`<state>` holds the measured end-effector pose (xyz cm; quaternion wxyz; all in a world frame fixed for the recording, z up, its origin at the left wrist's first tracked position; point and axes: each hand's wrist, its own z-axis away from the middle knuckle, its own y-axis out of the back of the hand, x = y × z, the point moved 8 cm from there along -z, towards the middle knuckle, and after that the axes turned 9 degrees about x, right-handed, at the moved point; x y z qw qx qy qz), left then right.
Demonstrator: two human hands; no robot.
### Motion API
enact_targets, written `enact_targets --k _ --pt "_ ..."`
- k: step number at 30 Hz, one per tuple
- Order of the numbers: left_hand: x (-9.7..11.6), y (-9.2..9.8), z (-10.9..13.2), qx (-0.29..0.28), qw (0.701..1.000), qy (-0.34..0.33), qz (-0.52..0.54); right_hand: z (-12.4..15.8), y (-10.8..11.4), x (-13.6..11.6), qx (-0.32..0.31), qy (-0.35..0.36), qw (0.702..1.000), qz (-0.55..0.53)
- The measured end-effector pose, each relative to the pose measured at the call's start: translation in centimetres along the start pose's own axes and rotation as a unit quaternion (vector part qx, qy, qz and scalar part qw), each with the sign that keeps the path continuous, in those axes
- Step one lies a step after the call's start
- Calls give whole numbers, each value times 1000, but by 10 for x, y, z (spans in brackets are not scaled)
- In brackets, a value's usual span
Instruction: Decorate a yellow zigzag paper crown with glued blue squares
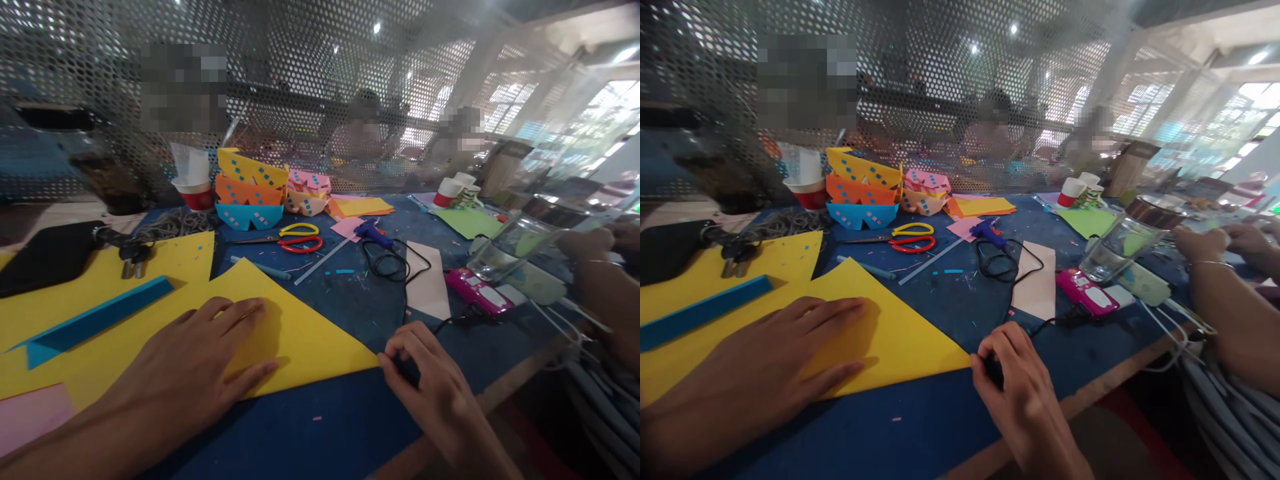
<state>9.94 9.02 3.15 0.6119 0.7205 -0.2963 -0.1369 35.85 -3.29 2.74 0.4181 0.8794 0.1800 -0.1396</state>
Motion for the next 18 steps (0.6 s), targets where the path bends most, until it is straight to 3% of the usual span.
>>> enact_targets --k 7,18 --pt "1 -2 1 -9 1000 -15 -19 -1 -2 1 -1 7 1000 -2" --pt "0 -2 3 24 999 -28 -2 0 -4 3 1 6 1000 1"
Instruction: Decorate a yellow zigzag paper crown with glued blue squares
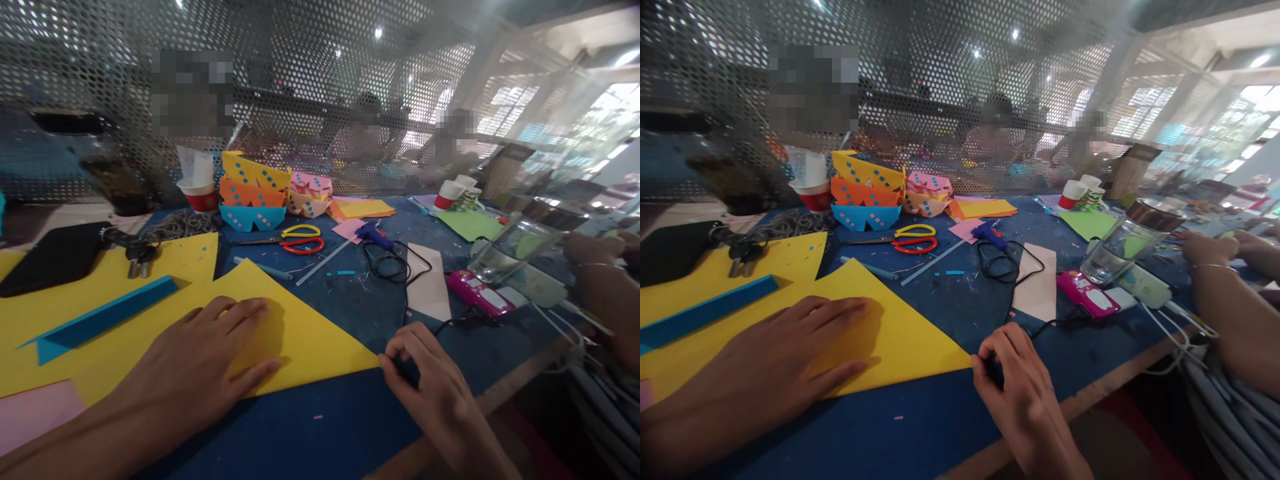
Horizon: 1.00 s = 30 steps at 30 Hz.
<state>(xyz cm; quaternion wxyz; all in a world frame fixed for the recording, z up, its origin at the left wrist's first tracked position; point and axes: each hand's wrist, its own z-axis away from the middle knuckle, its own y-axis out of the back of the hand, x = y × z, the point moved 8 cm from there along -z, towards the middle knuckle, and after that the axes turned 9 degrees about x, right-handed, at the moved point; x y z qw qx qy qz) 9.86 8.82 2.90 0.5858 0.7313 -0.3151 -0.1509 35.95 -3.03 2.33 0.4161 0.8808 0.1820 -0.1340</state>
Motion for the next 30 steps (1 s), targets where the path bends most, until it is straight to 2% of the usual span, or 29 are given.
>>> enact_targets --k 9,23,30 --pt "1 -4 0 -10 1000 -11 -8 1 -1 1 -13 -9 1000 1" --pt "0 -9 1 -7 999 -30 -7 0 0 2 12 -6 1000 10" --pt "-1 -10 3 9 999 -40 -5 0 -1 3 8 -9 1000 15"
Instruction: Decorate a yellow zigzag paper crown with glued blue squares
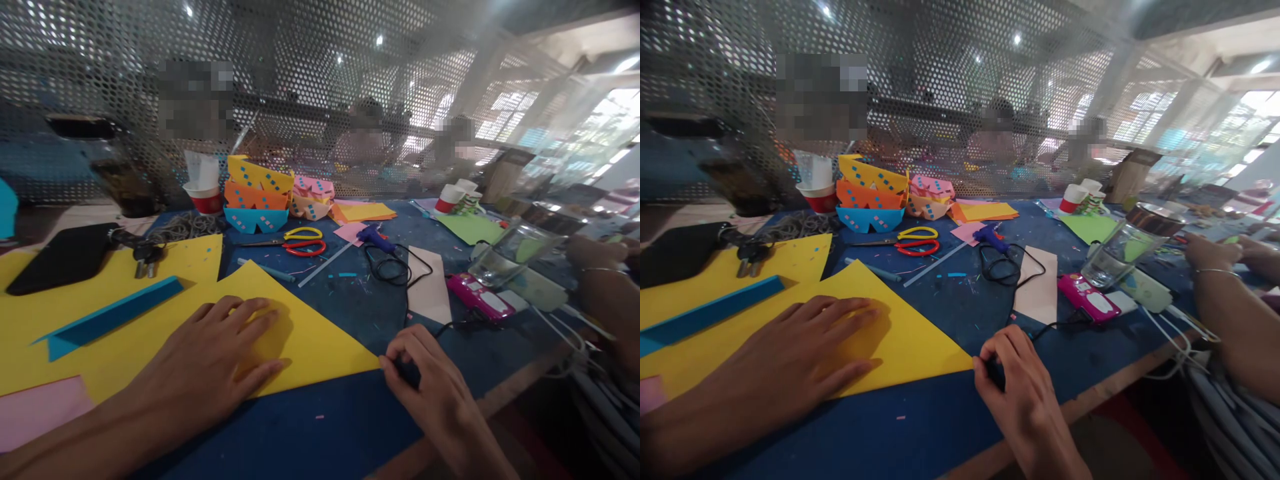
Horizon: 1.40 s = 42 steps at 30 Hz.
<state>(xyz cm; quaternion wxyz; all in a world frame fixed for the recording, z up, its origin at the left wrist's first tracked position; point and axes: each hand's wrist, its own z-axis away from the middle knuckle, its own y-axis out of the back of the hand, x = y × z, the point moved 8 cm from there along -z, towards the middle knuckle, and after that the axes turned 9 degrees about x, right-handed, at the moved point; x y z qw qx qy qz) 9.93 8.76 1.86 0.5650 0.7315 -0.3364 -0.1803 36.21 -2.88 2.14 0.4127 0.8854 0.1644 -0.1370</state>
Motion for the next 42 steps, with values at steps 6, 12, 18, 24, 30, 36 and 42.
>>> enact_targets --k 6,12,18,24,30,36,42 --pt "2 -1 1 29 999 -41 -11 0 0 1 0 -4 1000 2" --pt "7 -4 0 22 997 -74 -10 0 -2 3 -5 -14 1000 7" --pt "10 -3 1 30 995 -95 -24 0 -2 3 -6 -16 1000 3" --pt "14 1 2 54 991 -117 -30 0 -1 2 -4 -11 1000 8" --pt "13 -3 4 44 989 -135 -36 0 -1 1 -7 -14 1000 5" --pt "11 -3 3 38 994 -102 -14 -2 0 0 -9 -12 1000 -1" --pt "8 -4 3 40 996 -84 10 -2 1 -1 -6 -9 1000 -7"
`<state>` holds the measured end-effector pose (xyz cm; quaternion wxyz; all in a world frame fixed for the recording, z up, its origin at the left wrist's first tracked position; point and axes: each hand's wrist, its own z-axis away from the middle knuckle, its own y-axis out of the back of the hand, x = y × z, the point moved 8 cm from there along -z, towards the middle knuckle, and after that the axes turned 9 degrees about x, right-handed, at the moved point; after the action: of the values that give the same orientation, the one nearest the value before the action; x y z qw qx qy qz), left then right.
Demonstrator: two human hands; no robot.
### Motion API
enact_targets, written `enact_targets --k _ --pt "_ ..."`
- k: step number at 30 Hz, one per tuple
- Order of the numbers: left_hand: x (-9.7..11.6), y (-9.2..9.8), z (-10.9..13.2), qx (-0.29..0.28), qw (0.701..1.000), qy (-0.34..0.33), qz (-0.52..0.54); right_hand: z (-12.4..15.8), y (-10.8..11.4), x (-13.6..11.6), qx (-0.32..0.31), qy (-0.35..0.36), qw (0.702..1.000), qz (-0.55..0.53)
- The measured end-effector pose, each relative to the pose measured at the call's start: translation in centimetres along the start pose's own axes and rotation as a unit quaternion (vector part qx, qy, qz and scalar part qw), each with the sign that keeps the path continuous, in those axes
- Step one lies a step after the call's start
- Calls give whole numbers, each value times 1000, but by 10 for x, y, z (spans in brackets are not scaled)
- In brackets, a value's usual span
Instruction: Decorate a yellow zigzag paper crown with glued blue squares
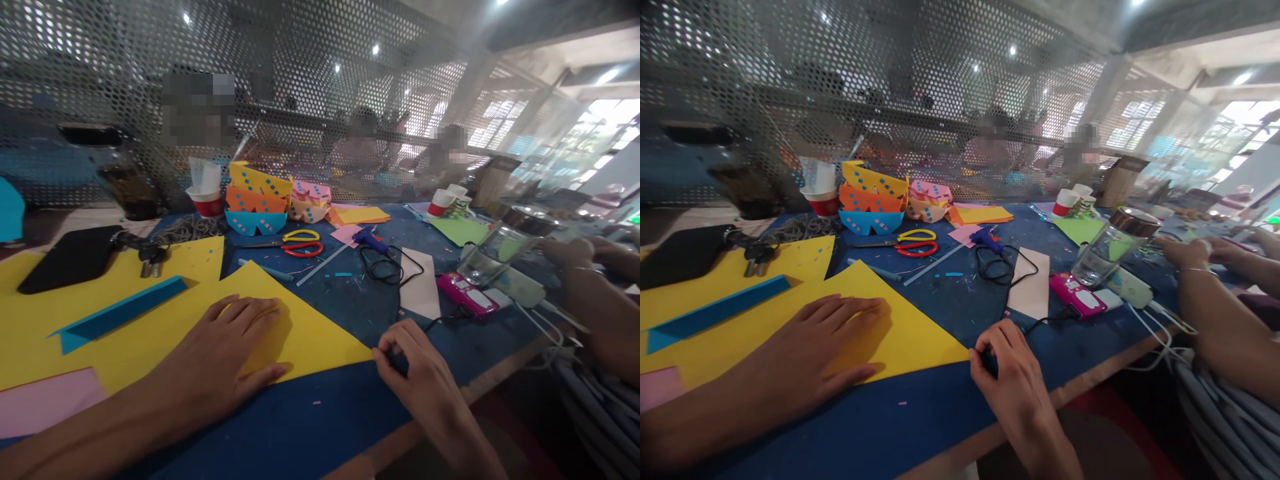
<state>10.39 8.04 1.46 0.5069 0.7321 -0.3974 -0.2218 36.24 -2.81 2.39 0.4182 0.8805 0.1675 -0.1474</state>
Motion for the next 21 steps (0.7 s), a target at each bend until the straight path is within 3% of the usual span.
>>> enact_targets --k 9,21 --pt "3 0 2 10 1000 12 0 -1 1 -1 4 -2 1000 -12" --pt "-3 -3 3 -18 1000 -3 -3 1 0 0 8 -5 1000 -15"
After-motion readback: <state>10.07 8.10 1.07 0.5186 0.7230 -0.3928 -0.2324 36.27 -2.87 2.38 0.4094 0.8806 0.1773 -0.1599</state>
